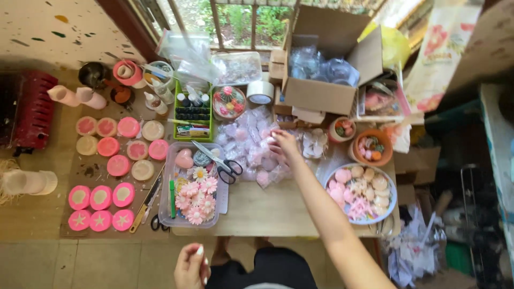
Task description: Pouring liquid into molds and packing finished floral-shaped candle or soap items into small bags.
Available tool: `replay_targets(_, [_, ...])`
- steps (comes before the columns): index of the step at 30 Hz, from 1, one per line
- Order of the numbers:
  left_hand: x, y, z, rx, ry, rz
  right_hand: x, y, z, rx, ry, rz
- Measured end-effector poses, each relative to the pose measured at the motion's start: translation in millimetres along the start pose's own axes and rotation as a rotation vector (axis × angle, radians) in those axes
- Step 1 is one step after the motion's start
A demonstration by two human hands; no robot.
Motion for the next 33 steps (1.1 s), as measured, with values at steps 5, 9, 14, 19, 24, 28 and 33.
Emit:
replay_targets(5, [95, -56, -143, -0.257, -0.190, 0.127, -80, -124, -7, -0.342, -1.049, -0.213])
replay_targets(9, [103, -76, -161, -0.285, -0.156, 0.163, -87, -199, -10, -0.262, -1.122, -0.298])
replay_targets(14, [110, -49, -175, -0.303, -0.117, 0.206, -84, -156, -53, -0.340, -1.353, -0.207])
replay_targets(19, [64, -42, -141, -0.230, -0.089, 0.169, -73, 2, -117, -0.203, -1.214, -0.479])
replay_targets(24, [-129, 33, 116, -0.511, -0.255, -0.087, -34, 152, -138, -0.296, -1.059, -0.557])
replay_targets(28, [-197, 59, 192, -0.385, -0.086, -0.466, -17, 233, -177, -0.085, -0.885, -0.887])
replay_targets(33, [-206, 77, 202, -0.254, 0.088, -0.697, -2, 305, -225, 0.245, -0.490, -1.025])
Point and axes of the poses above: each hand's wrist, its own y-axis away from the middle knuckle, its own x-axis out of the back of the hand, z = x × y, the point moved 5 cm from there along -y, towards the middle knuckle, and after that the axes turned 5 degrees about -x, right-handed, at the moved point
